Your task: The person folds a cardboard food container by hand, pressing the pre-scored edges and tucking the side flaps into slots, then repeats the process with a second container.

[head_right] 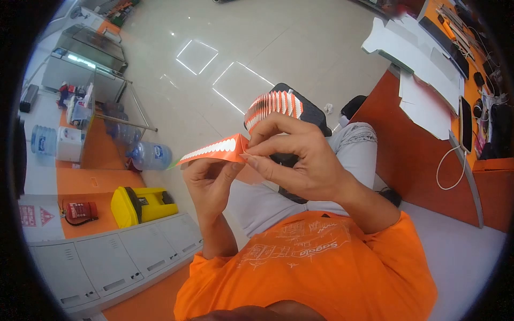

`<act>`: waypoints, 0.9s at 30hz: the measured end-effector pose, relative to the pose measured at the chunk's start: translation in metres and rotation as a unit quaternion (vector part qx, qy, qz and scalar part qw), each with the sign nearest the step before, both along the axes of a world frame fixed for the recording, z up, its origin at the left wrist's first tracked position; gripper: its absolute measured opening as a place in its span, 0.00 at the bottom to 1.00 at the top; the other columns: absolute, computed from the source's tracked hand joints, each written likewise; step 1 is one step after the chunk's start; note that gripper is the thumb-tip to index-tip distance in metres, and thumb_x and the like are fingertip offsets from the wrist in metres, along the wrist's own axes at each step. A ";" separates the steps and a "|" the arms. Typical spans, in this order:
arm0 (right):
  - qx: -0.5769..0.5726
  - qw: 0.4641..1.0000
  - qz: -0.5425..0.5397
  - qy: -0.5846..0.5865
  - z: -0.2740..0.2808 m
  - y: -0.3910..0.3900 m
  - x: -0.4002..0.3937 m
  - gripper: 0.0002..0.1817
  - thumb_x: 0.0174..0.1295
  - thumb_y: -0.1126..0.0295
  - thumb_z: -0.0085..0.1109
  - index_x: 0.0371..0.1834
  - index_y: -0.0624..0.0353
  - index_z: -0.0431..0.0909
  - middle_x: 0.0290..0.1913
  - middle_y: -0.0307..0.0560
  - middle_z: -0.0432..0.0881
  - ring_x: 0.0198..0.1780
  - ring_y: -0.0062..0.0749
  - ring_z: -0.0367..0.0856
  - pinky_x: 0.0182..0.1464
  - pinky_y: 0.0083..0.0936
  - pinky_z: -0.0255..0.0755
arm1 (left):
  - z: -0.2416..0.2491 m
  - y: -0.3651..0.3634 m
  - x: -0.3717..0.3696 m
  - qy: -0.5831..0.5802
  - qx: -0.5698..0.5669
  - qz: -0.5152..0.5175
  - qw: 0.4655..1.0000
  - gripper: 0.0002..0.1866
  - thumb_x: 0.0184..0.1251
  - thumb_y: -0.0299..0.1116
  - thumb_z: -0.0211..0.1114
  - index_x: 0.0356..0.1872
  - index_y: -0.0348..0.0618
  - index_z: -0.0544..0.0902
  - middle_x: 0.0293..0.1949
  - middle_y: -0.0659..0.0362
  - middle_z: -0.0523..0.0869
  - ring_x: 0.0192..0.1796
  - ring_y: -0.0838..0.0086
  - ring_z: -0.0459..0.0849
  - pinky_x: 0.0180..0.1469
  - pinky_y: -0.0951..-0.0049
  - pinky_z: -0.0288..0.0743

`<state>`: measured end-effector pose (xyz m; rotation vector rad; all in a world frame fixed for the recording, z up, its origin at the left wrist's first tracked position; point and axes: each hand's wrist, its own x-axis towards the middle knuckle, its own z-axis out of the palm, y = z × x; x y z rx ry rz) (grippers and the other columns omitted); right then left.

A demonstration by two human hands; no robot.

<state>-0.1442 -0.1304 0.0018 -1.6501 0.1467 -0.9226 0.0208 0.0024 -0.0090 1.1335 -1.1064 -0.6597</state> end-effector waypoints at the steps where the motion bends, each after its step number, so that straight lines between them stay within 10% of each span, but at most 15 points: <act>1: -0.019 1.000 0.001 -0.001 0.001 -0.002 -0.001 0.05 0.62 0.80 0.70 0.39 0.68 0.88 0.43 0.46 0.82 0.41 0.27 0.82 0.42 0.23 0.76 | -0.001 0.001 0.000 0.009 0.006 0.001 1.000 0.12 0.68 0.16 0.71 0.51 0.28 0.87 0.47 0.52 0.91 0.50 0.72 0.89 0.55 0.71 0.85; 27: -0.073 0.996 -0.044 -0.030 -0.016 0.004 0.006 0.12 0.55 0.77 0.79 0.41 0.62 0.86 0.49 0.45 0.80 0.49 0.29 0.84 0.49 0.22 0.80 | -0.015 -0.004 -0.019 -0.080 0.060 0.095 0.990 0.12 0.72 0.17 0.65 0.54 0.29 0.86 0.43 0.56 0.91 0.42 0.80 0.86 0.48 0.79 0.78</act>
